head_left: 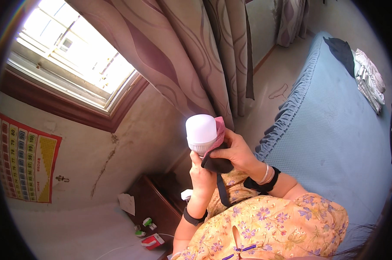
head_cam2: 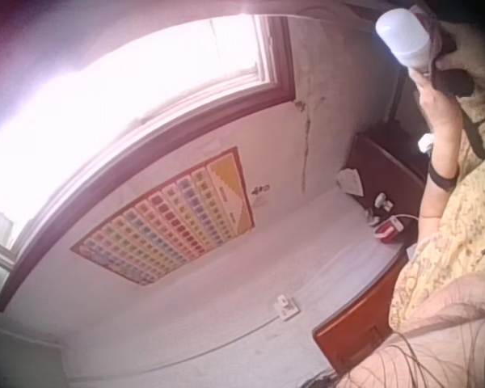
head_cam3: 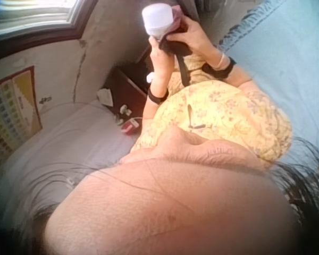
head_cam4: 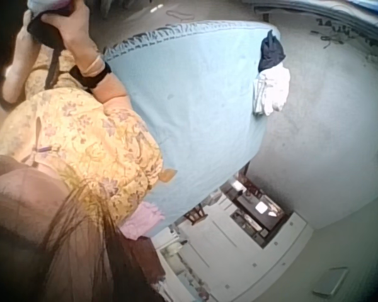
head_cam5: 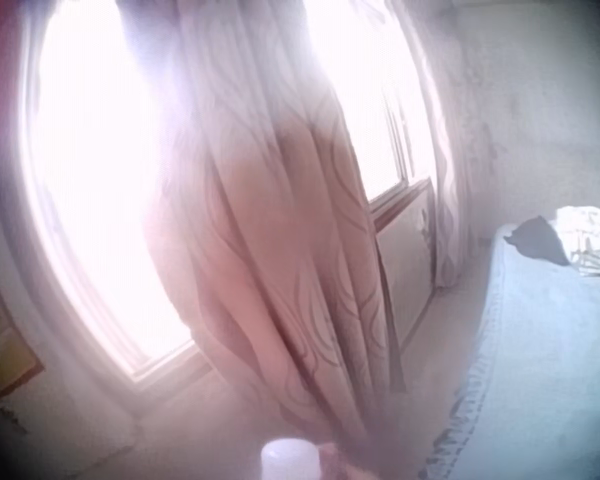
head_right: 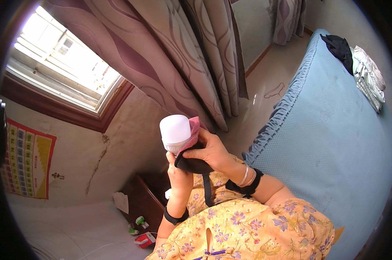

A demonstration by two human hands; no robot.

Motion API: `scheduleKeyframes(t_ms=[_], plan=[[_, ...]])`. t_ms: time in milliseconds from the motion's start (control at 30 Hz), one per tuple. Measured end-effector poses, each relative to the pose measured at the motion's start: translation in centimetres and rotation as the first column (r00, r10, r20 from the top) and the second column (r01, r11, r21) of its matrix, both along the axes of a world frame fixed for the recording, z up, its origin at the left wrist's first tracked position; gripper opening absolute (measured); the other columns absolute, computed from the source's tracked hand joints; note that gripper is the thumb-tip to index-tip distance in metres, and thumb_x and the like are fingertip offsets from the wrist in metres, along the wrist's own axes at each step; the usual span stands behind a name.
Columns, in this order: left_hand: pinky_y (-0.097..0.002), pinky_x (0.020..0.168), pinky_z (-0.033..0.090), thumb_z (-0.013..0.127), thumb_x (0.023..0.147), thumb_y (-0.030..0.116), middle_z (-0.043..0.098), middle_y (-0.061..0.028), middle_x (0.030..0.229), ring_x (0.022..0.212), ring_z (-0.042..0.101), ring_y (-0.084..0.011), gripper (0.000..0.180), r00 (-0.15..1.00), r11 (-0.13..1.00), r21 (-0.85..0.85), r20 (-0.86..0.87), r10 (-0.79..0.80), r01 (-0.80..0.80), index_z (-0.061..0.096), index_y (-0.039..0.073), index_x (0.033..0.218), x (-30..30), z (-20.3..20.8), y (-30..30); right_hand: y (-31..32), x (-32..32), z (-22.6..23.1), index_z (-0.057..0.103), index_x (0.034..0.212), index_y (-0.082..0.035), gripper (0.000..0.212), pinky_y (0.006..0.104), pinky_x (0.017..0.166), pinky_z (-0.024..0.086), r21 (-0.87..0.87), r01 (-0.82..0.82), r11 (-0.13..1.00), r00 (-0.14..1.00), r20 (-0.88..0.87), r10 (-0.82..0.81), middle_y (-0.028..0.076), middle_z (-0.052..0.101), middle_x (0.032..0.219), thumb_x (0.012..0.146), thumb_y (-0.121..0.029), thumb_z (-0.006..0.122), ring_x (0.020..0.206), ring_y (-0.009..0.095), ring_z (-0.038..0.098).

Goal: The person cleans a portable light and an electric plug with a cloth, then wipes a small wooden table and a mosquito repellent device.

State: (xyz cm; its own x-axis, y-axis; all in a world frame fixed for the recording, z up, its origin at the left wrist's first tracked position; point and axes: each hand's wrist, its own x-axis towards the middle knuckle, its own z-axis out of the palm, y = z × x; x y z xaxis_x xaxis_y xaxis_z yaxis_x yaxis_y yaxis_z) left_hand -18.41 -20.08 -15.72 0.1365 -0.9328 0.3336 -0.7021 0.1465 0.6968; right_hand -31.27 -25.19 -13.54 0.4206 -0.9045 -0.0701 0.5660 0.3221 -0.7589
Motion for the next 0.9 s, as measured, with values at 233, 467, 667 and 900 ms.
scheduleKeyframes(t_ms=[233, 467, 667, 900], plan=[[-0.0442, 0.059, 0.047, 0.058, 0.079, 0.006, 0.057, -0.0255, 0.082, 0.075, 0.056, -0.0452, 0.052, 0.996, 1.000, 0.021, 0.084, -0.004, 0.002, 0.030, -0.004, 0.121, -0.2, -1.2, 0.3, -0.4, 1.4, -1.4, 0.036, 0.129, 0.000, 0.069, 0.0287, 0.096, 0.036, -0.248, 0.136, 0.959, 0.969, -0.167, -0.181, 0.007, 0.051, 0.117, 0.074, -0.017, 0.074, 0.109, 0.015, 0.047], [-0.0408, 0.059, 0.048, 0.060, 0.080, 0.008, 0.059, -0.0237, 0.082, 0.075, 0.058, -0.0443, 0.043, 0.992, 0.989, 0.074, -0.033, -0.125, 0.127, 0.037, -0.004, 0.114, 0.4, -0.9, 0.3, -0.7, 0.7, -0.6, 0.037, 0.125, 0.001, 0.064, 0.0292, 0.095, 0.036, -0.250, 0.073, 0.966, 0.979, -0.168, -0.117, 0.008, 0.051, 0.113, 0.078, -0.024, 0.071, 0.107, 0.016, 0.047], [-0.0210, 0.048, 0.042, 0.053, 0.086, 0.004, 0.056, -0.0054, 0.076, 0.055, 0.053, -0.0091, 0.035, 0.792, 0.920, 0.167, -0.577, -0.201, 0.355, 0.037, 0.002, 0.117, 0.9, 0.5, -0.3, -1.7, -0.4, -1.7, 0.040, 0.125, 0.001, 0.063, 0.0281, 0.094, 0.038, -0.171, -0.001, 0.985, 0.999, -0.047, -0.007, 0.008, 0.052, 0.115, 0.076, -0.020, 0.072, 0.106, 0.015, 0.048], [-0.0301, 0.045, 0.042, 0.054, 0.084, 0.008, 0.055, -0.0129, 0.072, 0.053, 0.054, -0.0248, 0.046, 0.888, 0.933, 0.249, -0.441, -0.131, 0.262, 0.031, -0.001, 0.123, 0.3, -1.4, 0.5, -1.3, 0.5, -0.7, 0.042, 0.121, 0.001, 0.059, 0.0274, 0.090, 0.040, -0.092, 0.023, 0.996, 0.992, -0.120, -0.034, 0.007, 0.053, 0.110, 0.074, -0.016, 0.073, 0.101, 0.014, 0.050]])
